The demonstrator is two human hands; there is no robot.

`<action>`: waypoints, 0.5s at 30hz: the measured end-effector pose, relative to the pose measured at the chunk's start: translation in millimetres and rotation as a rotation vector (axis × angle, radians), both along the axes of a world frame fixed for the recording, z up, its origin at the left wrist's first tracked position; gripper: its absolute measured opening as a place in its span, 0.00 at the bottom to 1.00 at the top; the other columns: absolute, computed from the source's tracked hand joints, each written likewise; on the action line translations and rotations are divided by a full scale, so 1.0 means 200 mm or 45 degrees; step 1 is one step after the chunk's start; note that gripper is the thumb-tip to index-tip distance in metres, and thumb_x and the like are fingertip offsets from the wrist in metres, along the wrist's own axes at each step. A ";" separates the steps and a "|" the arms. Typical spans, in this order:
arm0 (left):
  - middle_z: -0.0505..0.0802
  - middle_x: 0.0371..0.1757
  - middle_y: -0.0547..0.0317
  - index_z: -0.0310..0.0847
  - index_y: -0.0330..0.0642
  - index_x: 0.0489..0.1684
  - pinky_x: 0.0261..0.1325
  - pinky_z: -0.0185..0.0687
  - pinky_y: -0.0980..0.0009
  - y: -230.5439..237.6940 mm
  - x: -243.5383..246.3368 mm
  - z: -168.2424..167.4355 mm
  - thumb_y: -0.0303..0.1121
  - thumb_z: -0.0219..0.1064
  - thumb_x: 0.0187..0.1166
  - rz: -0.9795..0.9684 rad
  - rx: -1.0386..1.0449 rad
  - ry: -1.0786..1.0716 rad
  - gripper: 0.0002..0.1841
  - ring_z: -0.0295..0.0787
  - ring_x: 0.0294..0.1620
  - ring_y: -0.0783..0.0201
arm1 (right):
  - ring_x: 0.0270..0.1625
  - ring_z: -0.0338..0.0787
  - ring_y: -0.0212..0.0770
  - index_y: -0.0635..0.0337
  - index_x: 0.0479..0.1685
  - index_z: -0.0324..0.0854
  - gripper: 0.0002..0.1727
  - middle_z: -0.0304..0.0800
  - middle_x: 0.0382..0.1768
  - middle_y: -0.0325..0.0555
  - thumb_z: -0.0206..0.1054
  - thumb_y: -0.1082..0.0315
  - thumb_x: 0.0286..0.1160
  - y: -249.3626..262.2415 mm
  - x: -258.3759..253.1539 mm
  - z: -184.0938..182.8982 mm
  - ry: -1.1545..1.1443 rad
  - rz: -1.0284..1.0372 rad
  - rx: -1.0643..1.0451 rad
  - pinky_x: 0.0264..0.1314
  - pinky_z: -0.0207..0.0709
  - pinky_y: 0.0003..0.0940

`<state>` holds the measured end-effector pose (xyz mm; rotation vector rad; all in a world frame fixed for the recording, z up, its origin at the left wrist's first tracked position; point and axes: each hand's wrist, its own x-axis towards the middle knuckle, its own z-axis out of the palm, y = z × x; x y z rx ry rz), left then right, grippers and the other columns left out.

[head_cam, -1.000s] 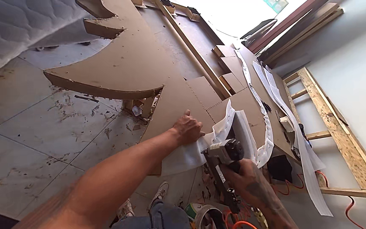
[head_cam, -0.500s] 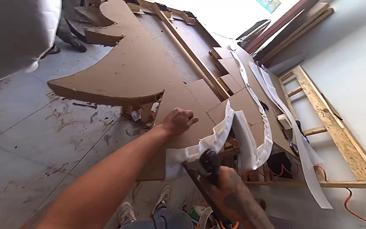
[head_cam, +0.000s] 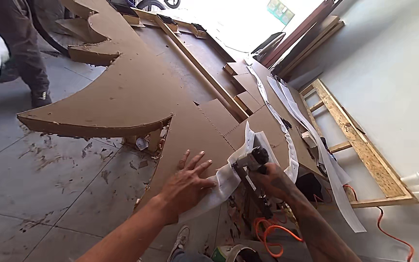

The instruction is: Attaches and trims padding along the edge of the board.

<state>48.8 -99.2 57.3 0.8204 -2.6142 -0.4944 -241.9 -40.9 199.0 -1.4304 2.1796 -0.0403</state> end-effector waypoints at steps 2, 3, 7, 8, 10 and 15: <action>0.76 0.86 0.72 0.91 0.82 0.53 0.93 0.33 0.33 0.00 0.01 -0.01 0.62 0.52 0.85 0.084 -0.048 0.097 0.18 0.49 0.95 0.52 | 0.25 0.87 0.40 0.51 0.27 0.86 0.23 0.85 0.22 0.40 0.69 0.40 0.74 0.00 0.01 0.07 0.046 0.068 0.016 0.34 0.82 0.47; 0.80 0.83 0.72 0.93 0.78 0.48 0.93 0.37 0.35 0.00 0.01 -0.03 0.61 0.55 0.84 0.148 -0.074 0.159 0.17 0.54 0.94 0.53 | 0.27 0.87 0.39 0.50 0.27 0.85 0.23 0.85 0.22 0.39 0.69 0.40 0.73 0.02 0.03 0.10 0.056 0.109 0.013 0.36 0.82 0.47; 0.90 0.69 0.70 0.94 0.64 0.39 0.91 0.56 0.42 -0.01 0.03 -0.05 0.52 0.65 0.79 0.399 -0.085 0.488 0.12 0.71 0.85 0.57 | 0.37 0.91 0.43 0.54 0.33 0.87 0.25 0.89 0.29 0.43 0.68 0.39 0.72 0.10 0.20 0.06 0.017 0.226 0.025 0.44 0.84 0.52; 0.91 0.66 0.71 0.94 0.63 0.42 0.90 0.61 0.45 -0.02 0.04 -0.04 0.51 0.65 0.80 0.433 -0.059 0.540 0.12 0.74 0.83 0.59 | 0.39 0.92 0.45 0.54 0.36 0.87 0.26 0.90 0.31 0.45 0.67 0.38 0.73 0.12 0.25 0.04 0.025 0.247 0.038 0.46 0.84 0.53; 0.93 0.62 0.72 0.94 0.61 0.47 0.86 0.68 0.49 -0.05 0.06 -0.02 0.50 0.63 0.81 0.488 0.005 0.595 0.13 0.79 0.79 0.60 | 0.41 0.92 0.46 0.53 0.38 0.86 0.27 0.90 0.32 0.45 0.64 0.36 0.75 0.16 0.29 0.05 0.043 0.293 0.037 0.45 0.85 0.54; 0.94 0.60 0.71 0.91 0.58 0.53 0.83 0.73 0.57 -0.08 0.07 0.02 0.47 0.63 0.82 0.603 0.220 0.660 0.13 0.83 0.74 0.66 | 0.39 0.93 0.51 0.56 0.41 0.85 0.23 0.91 0.31 0.50 0.68 0.42 0.75 0.22 0.31 0.06 -0.057 0.438 0.028 0.41 0.85 0.57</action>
